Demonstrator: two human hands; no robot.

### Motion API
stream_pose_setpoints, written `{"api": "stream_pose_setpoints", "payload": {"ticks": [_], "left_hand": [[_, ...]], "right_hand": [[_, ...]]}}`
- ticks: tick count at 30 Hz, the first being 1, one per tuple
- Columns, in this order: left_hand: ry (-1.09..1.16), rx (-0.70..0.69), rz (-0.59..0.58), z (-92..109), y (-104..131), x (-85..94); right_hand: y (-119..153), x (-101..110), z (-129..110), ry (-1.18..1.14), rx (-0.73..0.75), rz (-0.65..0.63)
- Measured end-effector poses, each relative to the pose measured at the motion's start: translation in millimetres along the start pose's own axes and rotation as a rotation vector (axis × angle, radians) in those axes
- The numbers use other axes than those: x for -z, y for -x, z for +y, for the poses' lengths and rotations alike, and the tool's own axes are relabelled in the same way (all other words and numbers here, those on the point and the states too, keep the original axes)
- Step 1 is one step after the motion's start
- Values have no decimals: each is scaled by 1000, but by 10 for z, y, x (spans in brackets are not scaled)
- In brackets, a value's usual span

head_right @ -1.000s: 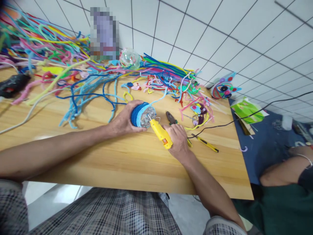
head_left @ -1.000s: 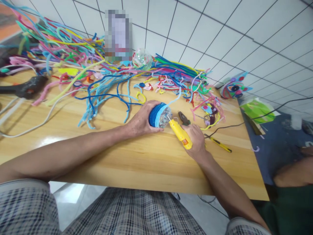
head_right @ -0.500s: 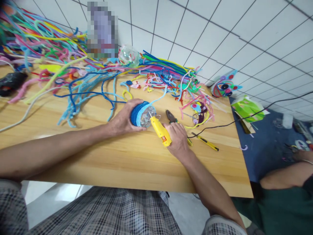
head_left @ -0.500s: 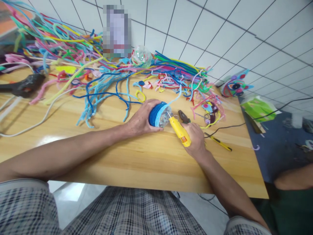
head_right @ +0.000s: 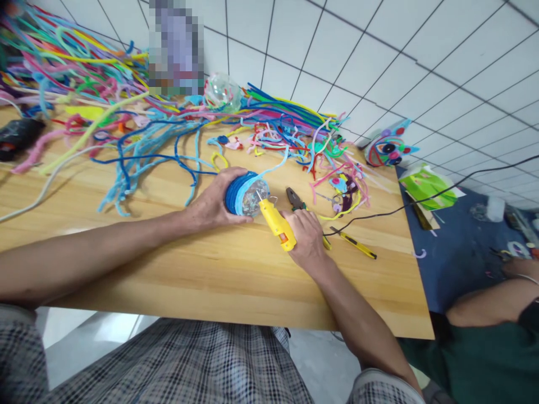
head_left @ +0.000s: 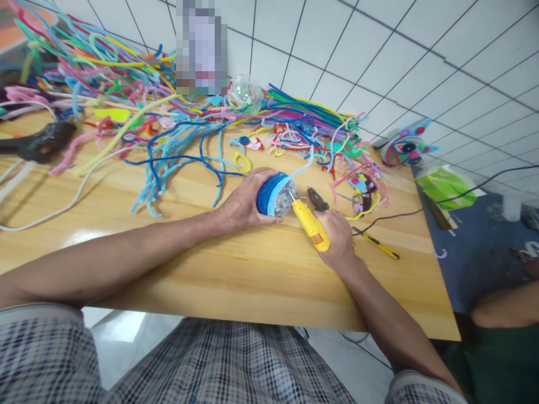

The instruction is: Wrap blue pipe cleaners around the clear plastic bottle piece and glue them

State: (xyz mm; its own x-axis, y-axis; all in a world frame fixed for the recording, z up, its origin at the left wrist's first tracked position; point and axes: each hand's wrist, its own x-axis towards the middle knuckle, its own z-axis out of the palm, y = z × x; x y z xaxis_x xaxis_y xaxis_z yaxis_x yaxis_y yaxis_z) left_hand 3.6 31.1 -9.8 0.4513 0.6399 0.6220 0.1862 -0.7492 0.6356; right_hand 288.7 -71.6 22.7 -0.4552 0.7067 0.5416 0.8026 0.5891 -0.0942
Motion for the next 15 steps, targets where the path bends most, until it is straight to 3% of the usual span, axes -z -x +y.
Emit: {"api": "stream_pose_setpoints", "payload": {"ticks": [15], "left_hand": [[-6,21,-7,10,-13,14]], "right_hand": [[24,6,-45,-34,15,-17]]}}
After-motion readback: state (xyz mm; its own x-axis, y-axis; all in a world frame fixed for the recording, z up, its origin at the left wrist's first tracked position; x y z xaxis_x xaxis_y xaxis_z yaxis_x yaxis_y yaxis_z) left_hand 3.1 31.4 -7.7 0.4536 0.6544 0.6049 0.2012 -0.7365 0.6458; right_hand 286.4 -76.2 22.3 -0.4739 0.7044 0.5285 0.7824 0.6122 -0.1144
